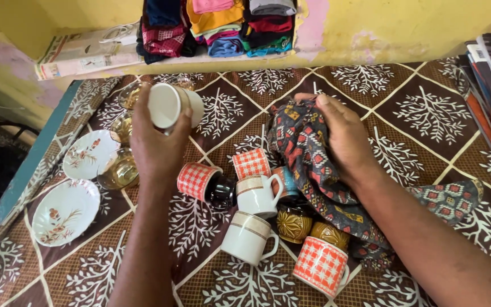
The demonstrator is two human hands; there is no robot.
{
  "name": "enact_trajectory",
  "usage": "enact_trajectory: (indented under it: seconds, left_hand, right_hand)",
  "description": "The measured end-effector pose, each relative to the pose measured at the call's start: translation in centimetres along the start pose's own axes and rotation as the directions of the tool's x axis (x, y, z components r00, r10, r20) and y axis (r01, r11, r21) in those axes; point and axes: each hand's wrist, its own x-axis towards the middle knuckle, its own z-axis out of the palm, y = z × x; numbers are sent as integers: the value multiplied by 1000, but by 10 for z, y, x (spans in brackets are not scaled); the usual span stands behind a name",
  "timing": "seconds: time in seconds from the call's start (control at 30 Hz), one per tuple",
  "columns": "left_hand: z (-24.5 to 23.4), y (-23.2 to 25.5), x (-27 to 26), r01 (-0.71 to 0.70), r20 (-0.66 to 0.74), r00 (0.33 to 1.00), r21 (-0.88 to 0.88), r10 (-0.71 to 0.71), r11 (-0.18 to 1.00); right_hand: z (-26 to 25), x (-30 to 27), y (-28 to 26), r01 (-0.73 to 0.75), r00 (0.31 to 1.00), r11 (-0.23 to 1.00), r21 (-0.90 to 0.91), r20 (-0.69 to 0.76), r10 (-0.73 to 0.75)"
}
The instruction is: The person wipes the exterior and interior of a white ceramic mug with a patterned cloth. The person rotates the mug to clean all sides, then places it on the table and picks up another mug to repeat the process.
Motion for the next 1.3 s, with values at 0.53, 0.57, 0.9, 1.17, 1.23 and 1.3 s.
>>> enact_trajectory:
  seconds: [0.53, 0.57, 0.9, 1.17, 1.23, 1.3]
  left_hand:
    - [63, -25, 98, -266, 234, 955, 417, 180, 869]
    - [66, -27, 103, -259, 262, 953, 441, 153, 859]
    - [102, -47, 124, -267, 310, 944, 510, 115, 818]
    - [119, -70, 135, -258, 315, 944, 520, 98, 814]
    - [122, -78, 138, -282, 316, 940, 509, 128, 813]
    - [123, -85, 141, -305, 326, 933, 497, 151, 813]
  right_hand:
    - [-5, 8, 22, 4, 995, 988, -153, 104, 12]
    - [-6, 8, 24, -4, 994, 987, -158, 104, 20]
    - [-6, 7, 25, 35, 989, 978, -206, 150, -4]
    - [-9, 10, 29, 95, 983, 949, -302, 180, -41]
    - [-9, 10, 30, 92, 983, 949, -303, 178, -39]
    - [-9, 10, 31, 51, 987, 964, -259, 163, -8]
